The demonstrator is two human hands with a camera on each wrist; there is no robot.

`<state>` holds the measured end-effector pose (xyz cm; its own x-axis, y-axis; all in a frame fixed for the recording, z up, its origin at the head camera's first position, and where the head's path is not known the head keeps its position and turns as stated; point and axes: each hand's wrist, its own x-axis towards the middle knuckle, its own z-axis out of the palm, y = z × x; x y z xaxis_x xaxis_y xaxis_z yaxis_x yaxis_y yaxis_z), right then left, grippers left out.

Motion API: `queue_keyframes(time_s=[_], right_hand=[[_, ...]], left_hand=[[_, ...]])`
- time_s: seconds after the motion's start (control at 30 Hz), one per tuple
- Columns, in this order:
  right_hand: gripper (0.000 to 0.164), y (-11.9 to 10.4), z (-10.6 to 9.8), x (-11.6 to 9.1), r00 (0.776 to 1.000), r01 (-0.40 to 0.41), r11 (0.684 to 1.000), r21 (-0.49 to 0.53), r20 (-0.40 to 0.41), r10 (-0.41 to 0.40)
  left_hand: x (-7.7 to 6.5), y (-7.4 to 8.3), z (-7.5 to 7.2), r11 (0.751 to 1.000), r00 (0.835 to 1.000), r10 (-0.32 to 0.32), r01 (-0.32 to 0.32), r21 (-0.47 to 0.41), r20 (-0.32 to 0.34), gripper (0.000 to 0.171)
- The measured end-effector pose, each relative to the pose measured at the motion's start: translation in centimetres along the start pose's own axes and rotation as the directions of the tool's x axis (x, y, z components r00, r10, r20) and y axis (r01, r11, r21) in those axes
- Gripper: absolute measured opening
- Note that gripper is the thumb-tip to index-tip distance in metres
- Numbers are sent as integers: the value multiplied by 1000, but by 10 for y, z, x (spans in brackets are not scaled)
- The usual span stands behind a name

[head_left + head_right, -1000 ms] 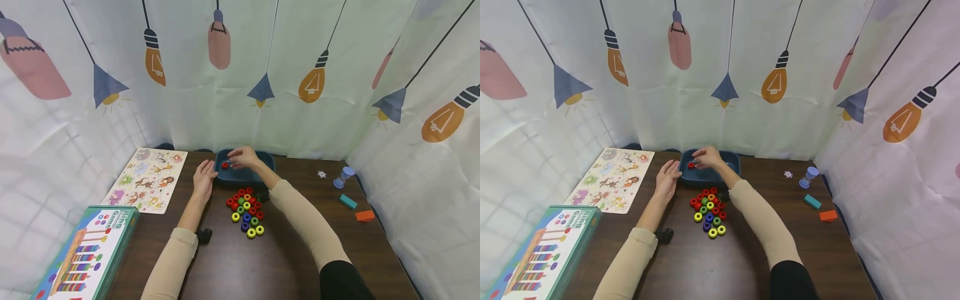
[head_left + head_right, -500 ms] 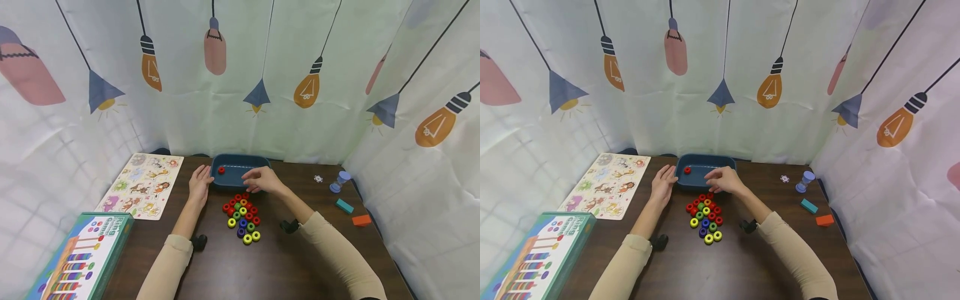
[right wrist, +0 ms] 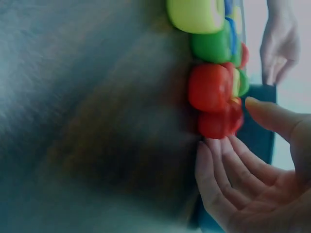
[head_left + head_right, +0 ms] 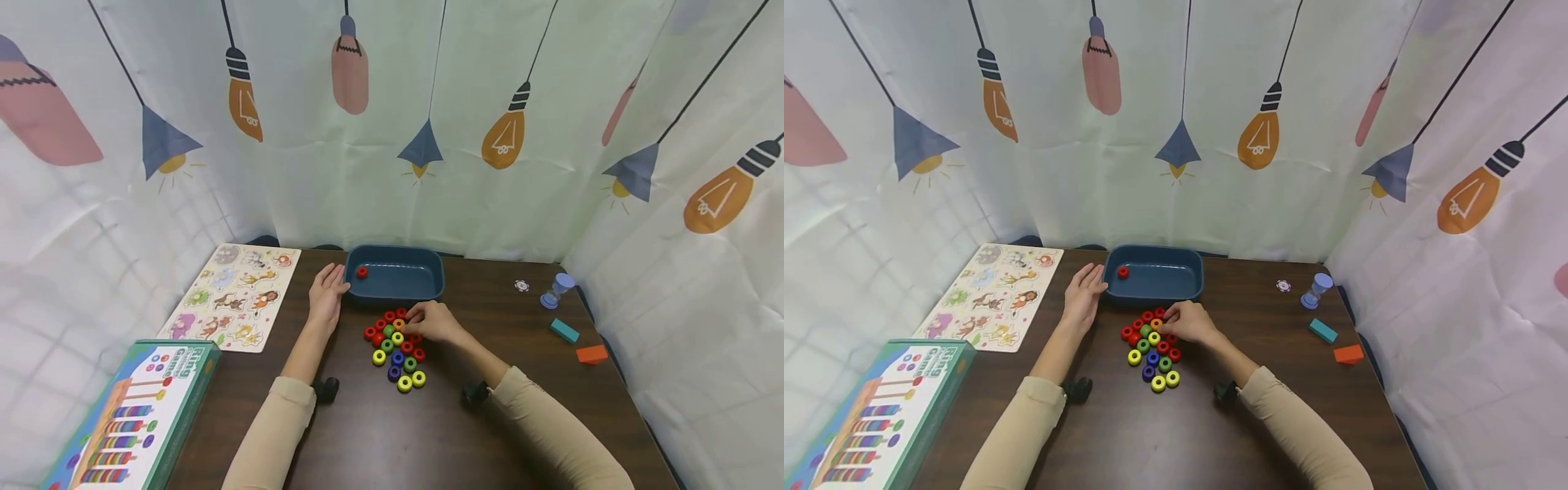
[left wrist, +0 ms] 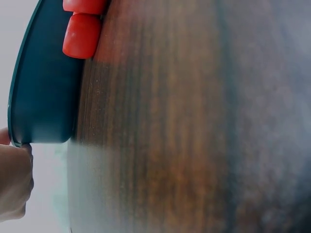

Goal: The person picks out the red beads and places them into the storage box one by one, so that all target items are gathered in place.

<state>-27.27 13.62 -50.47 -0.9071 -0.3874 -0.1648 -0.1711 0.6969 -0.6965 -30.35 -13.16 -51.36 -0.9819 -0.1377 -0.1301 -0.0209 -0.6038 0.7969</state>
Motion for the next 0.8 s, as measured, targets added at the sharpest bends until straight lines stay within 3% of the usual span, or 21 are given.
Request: queue_keyframes(time_s=[0.23, 0.4, 0.5, 0.6, 0.8], right_hand=[[27, -1, -2, 1, 1000, 15, 1000, -8, -19, -15], [35, -3, -15, 2, 1000, 14, 992, 125, 25, -17], [43, -8, -26, 2, 997, -8, 958, 287, 77, -15], [47, -14, -37, 6, 994, -38, 898, 439, 112, -13], [37, -34, -60, 31, 997, -66, 853, 518, 60, 41]], left_hand=[[1, 3, 2, 1000, 1000, -4, 4, -14, -17, 72], [0, 3, 1, 1000, 1000, -6, 6, -9, -12, 73], [-1, 3, 0, 1000, 1000, -5, 5, -8, -11, 73], [-1, 2, 1, 1000, 1000, -4, 4, -16, -11, 72], [-2, 2, 3, 1000, 1000, 4, -4, 2, -22, 73]])
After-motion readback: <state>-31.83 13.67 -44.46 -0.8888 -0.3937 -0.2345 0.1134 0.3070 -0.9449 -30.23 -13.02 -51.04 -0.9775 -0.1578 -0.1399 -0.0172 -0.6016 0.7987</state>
